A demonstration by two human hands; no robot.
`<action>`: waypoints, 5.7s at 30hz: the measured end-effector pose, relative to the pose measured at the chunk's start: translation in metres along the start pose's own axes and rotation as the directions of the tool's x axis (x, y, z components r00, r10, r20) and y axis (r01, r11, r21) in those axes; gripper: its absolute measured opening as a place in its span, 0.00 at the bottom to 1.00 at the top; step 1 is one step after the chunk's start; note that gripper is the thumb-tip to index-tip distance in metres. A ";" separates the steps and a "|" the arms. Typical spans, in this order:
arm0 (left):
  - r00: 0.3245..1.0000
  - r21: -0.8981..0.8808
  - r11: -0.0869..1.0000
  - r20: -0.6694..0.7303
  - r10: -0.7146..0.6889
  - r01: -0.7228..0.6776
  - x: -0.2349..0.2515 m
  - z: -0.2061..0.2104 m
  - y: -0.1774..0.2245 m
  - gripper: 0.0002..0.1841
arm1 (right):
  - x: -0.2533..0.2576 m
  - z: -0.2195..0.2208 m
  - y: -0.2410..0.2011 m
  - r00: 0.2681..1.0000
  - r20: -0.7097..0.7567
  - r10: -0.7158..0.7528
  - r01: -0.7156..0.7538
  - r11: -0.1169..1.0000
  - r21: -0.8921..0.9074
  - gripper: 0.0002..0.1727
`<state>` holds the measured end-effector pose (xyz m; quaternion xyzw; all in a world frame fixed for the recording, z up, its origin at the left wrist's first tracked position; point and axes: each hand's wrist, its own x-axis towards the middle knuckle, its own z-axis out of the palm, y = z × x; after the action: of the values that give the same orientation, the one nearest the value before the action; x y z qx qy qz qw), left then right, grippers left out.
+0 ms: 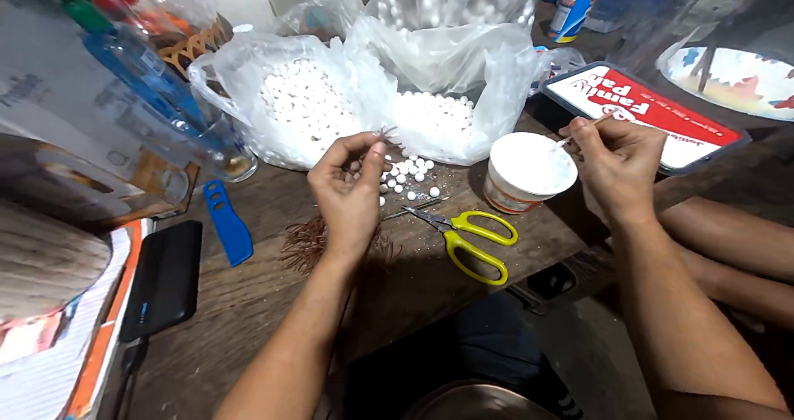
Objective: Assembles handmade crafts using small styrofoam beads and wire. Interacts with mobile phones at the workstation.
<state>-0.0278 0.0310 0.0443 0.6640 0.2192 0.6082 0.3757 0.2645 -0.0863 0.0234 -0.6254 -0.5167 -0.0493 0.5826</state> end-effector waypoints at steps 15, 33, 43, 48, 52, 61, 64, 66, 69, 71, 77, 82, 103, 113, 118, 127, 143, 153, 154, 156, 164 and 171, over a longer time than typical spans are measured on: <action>0.992 0.106 0.987 -0.039 -0.121 0.124 0.002 -0.035 -0.012 0.04 | -0.019 0.085 -0.109 0.827 0.431 -0.362 0.409 0.913 -0.017 0.11; 0.982 0.194 0.966 0.053 -0.183 0.170 -0.004 -0.035 -0.011 0.03 | 0.041 0.177 -0.100 0.569 0.774 0.277 0.174 0.880 -0.443 0.10; 0.970 0.207 0.955 0.069 -0.232 0.214 -0.008 -0.034 -0.006 0.04 | 0.029 0.154 -0.096 0.757 0.643 0.119 -0.497 0.744 0.446 0.11; 0.973 0.230 0.954 0.076 -0.217 0.195 -0.007 -0.034 -0.004 0.03 | 0.029 0.155 -0.092 0.696 0.717 0.025 -0.581 0.606 0.543 0.16; 0.979 0.220 0.960 0.072 -0.191 0.171 -0.006 -0.034 -0.005 0.03 | 0.029 0.155 -0.092 0.686 0.727 0.038 -0.614 0.565 0.551 0.15; 0.990 0.200 0.973 0.054 -0.128 0.115 -0.005 -0.031 -0.010 0.03 | 0.033 0.155 -0.088 0.647 0.760 0.055 -0.667 0.524 0.530 0.15; 0.990 0.211 0.971 0.060 -0.125 0.110 -0.005 -0.032 -0.009 0.03 | 0.032 0.155 -0.087 0.644 0.763 0.062 -0.666 0.536 0.519 0.15; 0.991 0.221 0.970 0.062 -0.120 0.104 -0.005 -0.031 -0.009 0.03 | 0.032 0.156 -0.086 0.637 0.769 0.050 -0.668 0.534 0.518 0.15; 0.991 0.237 0.966 0.059 -0.119 0.101 -0.006 -0.031 -0.008 0.03 | 0.031 0.157 -0.085 0.650 0.759 0.050 -0.659 0.535 0.529 0.15; 0.994 0.232 0.970 0.055 -0.092 0.077 -0.006 -0.030 -0.010 0.03 | 0.031 0.156 -0.087 0.662 0.747 0.059 -0.646 0.550 0.529 0.15; 0.997 0.264 0.964 0.057 -0.059 0.042 -0.006 -0.031 -0.011 0.04 | 0.029 0.155 -0.089 0.685 0.726 0.055 -0.601 0.606 0.521 0.14; 0.998 0.272 0.962 0.048 -0.049 0.034 -0.006 -0.031 -0.013 0.03 | 0.028 0.155 -0.090 0.693 0.719 0.054 -0.590 0.616 0.522 0.13; 0.995 0.383 0.924 0.096 -0.029 -0.010 -0.007 -0.033 -0.011 0.05 | 0.027 0.155 -0.087 0.768 0.630 -0.119 -0.347 0.749 0.565 0.11; 0.993 0.398 0.917 0.110 -0.038 -0.009 -0.008 -0.032 -0.012 0.05 | 0.025 0.152 -0.090 0.776 0.621 -0.111 -0.295 0.807 0.512 0.07; 0.994 0.397 0.918 0.103 -0.023 -0.020 -0.008 -0.031 -0.012 0.04 | 0.025 0.156 -0.086 0.757 0.650 -0.070 -0.367 0.777 0.511 0.08; 0.990 0.385 0.922 0.116 -0.079 0.029 -0.010 -0.032 -0.009 0.04 | 0.026 0.153 -0.087 0.750 0.657 -0.079 -0.388 0.751 0.534 0.09; 0.980 0.355 0.927 0.107 -0.167 0.119 -0.009 -0.033 -0.009 0.03 | 0.025 0.151 -0.091 0.746 0.663 -0.070 -0.363 0.792 0.492 0.08; 0.987 0.369 0.926 0.098 -0.126 0.082 -0.009 -0.032 -0.008 0.04 | 0.025 0.149 -0.088 0.748 0.632 -0.204 -0.198 0.839 0.506 0.06; 0.989 0.372 0.925 0.097 -0.115 0.071 -0.009 -0.032 -0.008 0.04 | 0.025 0.150 -0.088 0.748 0.630 -0.208 -0.196 0.837 0.510 0.06; 0.990 0.378 0.924 0.099 -0.097 0.053 -0.009 -0.032 -0.009 0.04 | 0.024 0.152 -0.087 0.751 0.624 -0.216 -0.190 0.834 0.518 0.05; 0.996 0.382 0.924 0.080 -0.038 0.005 -0.009 -0.029 -0.014 0.04 | 0.020 0.155 -0.090 0.776 0.603 -0.184 -0.187 0.847 0.498 0.07; 0.993 0.396 0.918 0.093 -0.072 0.029 -0.009 -0.032 -0.010 0.04 | 0.020 0.154 -0.090 0.784 0.579 -0.224 -0.165 0.824 0.542 0.03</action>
<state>-0.0590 0.0377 0.0302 0.7514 0.3339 0.5058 0.2609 0.1273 0.0262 0.0488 -0.3961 -0.6796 0.3043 0.5373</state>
